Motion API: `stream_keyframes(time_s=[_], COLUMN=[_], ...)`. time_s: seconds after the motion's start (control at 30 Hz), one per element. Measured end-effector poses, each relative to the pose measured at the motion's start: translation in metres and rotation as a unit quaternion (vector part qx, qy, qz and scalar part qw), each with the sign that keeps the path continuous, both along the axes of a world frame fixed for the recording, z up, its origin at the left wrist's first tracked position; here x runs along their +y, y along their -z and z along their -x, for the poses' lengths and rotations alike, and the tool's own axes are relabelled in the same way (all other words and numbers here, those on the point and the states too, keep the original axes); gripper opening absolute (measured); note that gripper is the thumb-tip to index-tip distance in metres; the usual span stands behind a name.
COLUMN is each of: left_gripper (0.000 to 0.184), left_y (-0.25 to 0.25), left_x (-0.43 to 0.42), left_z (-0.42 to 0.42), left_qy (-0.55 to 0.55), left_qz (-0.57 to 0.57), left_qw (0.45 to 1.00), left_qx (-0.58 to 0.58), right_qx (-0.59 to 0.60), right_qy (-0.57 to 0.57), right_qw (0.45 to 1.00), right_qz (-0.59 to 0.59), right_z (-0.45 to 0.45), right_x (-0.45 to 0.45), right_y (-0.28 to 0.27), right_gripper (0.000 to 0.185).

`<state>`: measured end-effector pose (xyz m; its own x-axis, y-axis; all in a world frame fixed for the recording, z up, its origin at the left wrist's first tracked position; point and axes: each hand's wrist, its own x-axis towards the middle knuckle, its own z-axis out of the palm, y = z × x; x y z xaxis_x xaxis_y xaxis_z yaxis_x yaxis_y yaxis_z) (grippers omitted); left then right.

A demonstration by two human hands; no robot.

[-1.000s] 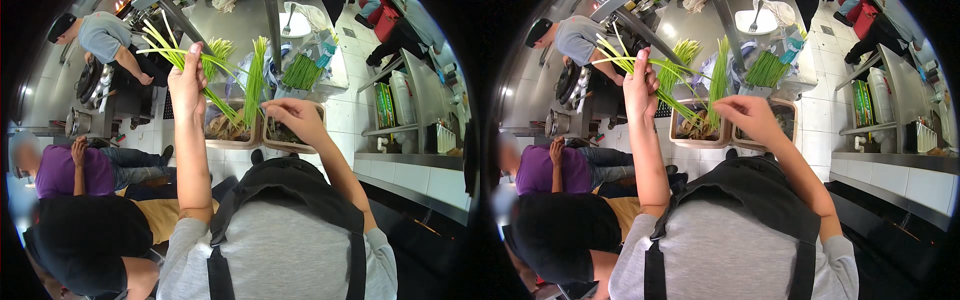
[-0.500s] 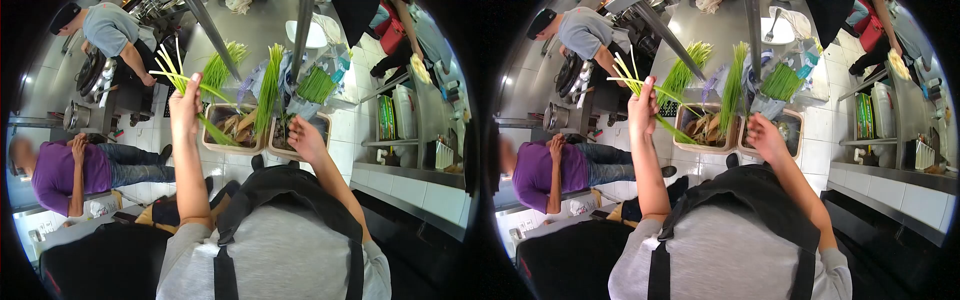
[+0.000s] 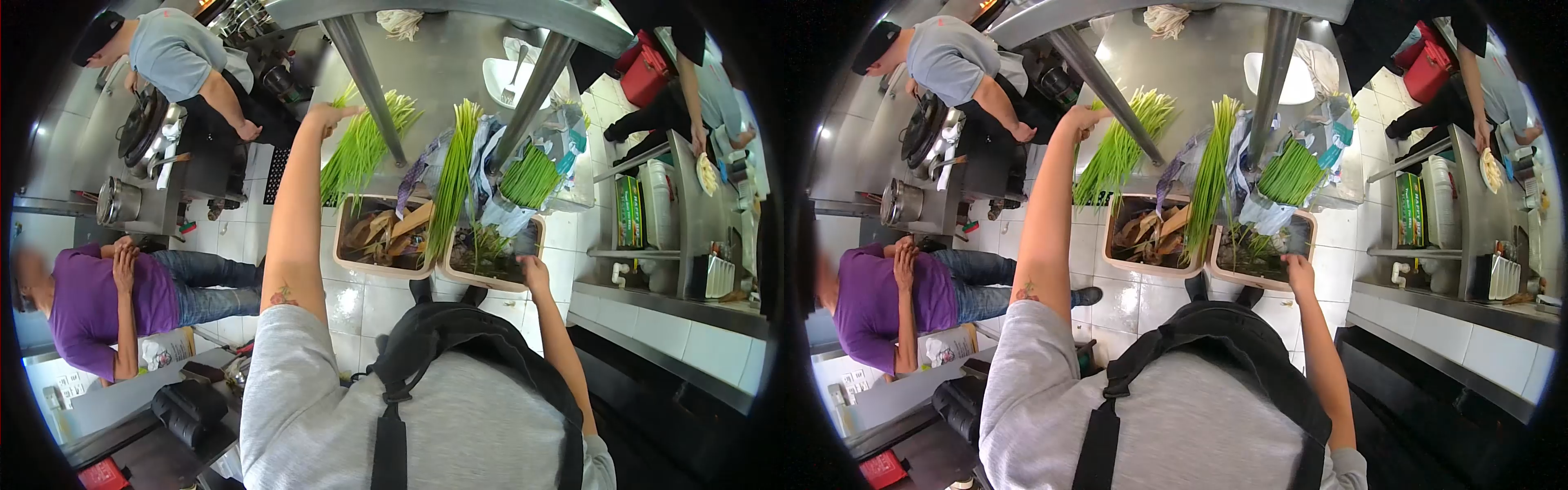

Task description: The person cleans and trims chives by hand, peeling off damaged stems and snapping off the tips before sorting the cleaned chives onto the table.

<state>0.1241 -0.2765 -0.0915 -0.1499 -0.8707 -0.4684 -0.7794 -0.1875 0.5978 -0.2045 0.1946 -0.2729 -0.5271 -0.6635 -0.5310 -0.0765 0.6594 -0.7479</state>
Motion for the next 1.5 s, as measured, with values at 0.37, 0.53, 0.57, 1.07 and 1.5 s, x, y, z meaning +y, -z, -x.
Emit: stream_keyframes(time_s=[0.37,0.53,0.57,1.07,1.5], left_gripper=[0.033,0.033,0.033,0.036,0.039], left_y=[-0.139,-0.165,-0.167,-0.19,-0.166], left_x=[0.174,0.224,0.231,0.294,0.304], left_z=[-0.075,-0.051,-0.038,0.151,0.219], left_qy=[-0.06,0.008,0.024,0.217,0.341], left_qz=[-0.016,0.025,0.027,-0.094,-0.165], left_qw=[0.705,0.635,0.63,0.663,0.679], left_qx=[0.707,0.772,0.776,0.71,0.629], right_qx=[0.233,0.072,0.046,-0.04,-0.027], right_qy=[0.063,0.092,0.053,-0.016,0.079], right_qw=[0.964,0.943,0.942,0.886,0.886], right_qz=[0.114,0.312,0.327,0.462,0.456], right_z=[0.005,-0.013,-0.025,-0.071,-0.037], right_x=[-0.028,-0.058,-0.062,-0.049,-0.029], right_y=[-0.077,-0.17,-0.193,-0.332,-0.312], right_gripper=[0.037,0.028,0.025,0.015,0.026])
